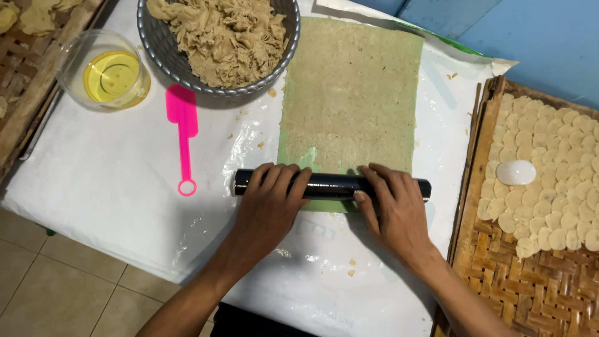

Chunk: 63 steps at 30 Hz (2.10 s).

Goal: Rolling out dough with a pin and using a round cutter to shape it into small circular pieces.

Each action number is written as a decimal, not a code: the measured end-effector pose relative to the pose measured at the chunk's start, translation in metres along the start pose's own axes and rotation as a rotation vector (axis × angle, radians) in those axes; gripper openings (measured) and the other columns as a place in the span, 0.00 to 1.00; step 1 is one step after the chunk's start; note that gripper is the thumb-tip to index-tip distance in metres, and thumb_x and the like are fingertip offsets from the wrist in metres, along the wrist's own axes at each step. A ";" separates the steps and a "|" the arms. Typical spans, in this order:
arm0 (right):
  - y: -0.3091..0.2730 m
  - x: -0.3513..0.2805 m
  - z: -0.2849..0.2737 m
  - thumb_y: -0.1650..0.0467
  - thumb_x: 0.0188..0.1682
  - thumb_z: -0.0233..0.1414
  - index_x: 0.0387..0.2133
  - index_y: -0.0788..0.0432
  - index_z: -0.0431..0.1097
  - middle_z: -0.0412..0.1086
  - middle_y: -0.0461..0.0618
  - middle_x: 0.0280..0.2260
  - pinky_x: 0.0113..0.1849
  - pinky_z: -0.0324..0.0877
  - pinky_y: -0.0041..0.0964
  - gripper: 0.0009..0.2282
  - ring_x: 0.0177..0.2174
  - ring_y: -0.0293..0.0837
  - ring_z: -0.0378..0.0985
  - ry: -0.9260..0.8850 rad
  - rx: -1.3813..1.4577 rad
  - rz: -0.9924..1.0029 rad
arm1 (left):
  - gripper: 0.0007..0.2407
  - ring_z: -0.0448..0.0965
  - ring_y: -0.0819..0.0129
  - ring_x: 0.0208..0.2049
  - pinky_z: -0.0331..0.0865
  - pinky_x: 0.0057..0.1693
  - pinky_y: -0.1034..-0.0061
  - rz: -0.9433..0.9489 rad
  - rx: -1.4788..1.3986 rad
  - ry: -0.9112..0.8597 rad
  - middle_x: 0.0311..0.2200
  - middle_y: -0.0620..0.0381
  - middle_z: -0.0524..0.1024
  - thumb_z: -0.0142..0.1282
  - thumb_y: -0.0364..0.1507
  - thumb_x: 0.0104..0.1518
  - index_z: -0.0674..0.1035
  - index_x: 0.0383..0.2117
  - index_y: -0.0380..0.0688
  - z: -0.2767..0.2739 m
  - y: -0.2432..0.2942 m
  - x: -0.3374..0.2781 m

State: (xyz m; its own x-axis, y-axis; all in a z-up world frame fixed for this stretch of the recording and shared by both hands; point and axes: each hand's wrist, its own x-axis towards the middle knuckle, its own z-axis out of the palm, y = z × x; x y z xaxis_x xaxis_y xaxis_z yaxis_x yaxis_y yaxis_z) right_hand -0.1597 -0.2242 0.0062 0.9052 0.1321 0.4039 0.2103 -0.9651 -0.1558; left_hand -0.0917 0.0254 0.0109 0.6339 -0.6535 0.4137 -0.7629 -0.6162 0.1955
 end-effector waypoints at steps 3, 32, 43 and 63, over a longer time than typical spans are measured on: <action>0.001 0.031 -0.003 0.60 0.56 0.51 0.53 0.55 0.72 0.71 0.53 0.48 0.47 0.69 0.45 0.17 0.46 0.54 0.74 -0.027 0.037 -0.025 | 0.20 0.76 0.51 0.51 0.63 0.63 0.49 -0.041 -0.035 0.000 0.43 0.46 0.76 0.59 0.34 0.61 0.74 0.56 0.38 0.007 -0.004 0.007; 0.069 0.073 0.061 0.65 0.61 0.46 0.65 0.60 0.73 0.68 0.74 0.65 0.61 0.65 0.59 0.22 0.67 0.68 0.67 -0.088 -0.242 -0.234 | 0.35 0.57 0.49 0.74 0.44 0.77 0.42 -0.333 0.028 0.039 0.69 0.40 0.63 0.29 0.52 0.59 0.70 0.61 0.32 0.047 -0.002 0.034; 0.058 0.060 0.051 0.64 0.61 0.44 0.64 0.60 0.72 0.68 0.72 0.65 0.61 0.64 0.60 0.22 0.67 0.68 0.66 -0.101 -0.265 -0.182 | 0.35 0.56 0.49 0.74 0.41 0.78 0.46 -0.310 -0.049 0.061 0.68 0.38 0.64 0.32 0.50 0.60 0.71 0.60 0.28 0.038 0.003 0.029; 0.045 0.132 0.035 0.57 0.64 0.35 0.66 0.68 0.56 0.50 0.78 0.65 0.63 0.46 0.61 0.27 0.65 0.71 0.46 -0.224 0.099 0.195 | 0.34 0.58 0.44 0.70 0.57 0.68 0.51 -0.150 0.045 -0.049 0.67 0.34 0.60 0.42 0.53 0.65 0.70 0.63 0.30 0.045 -0.067 0.092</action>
State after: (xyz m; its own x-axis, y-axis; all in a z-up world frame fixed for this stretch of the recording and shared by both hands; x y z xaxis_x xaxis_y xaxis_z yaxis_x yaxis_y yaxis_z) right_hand -0.0179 -0.2424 0.0207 0.9886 0.0039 0.1508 0.0498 -0.9521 -0.3018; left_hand 0.0234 -0.0134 -0.0042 0.7466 -0.5724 0.3391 -0.6534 -0.7269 0.2114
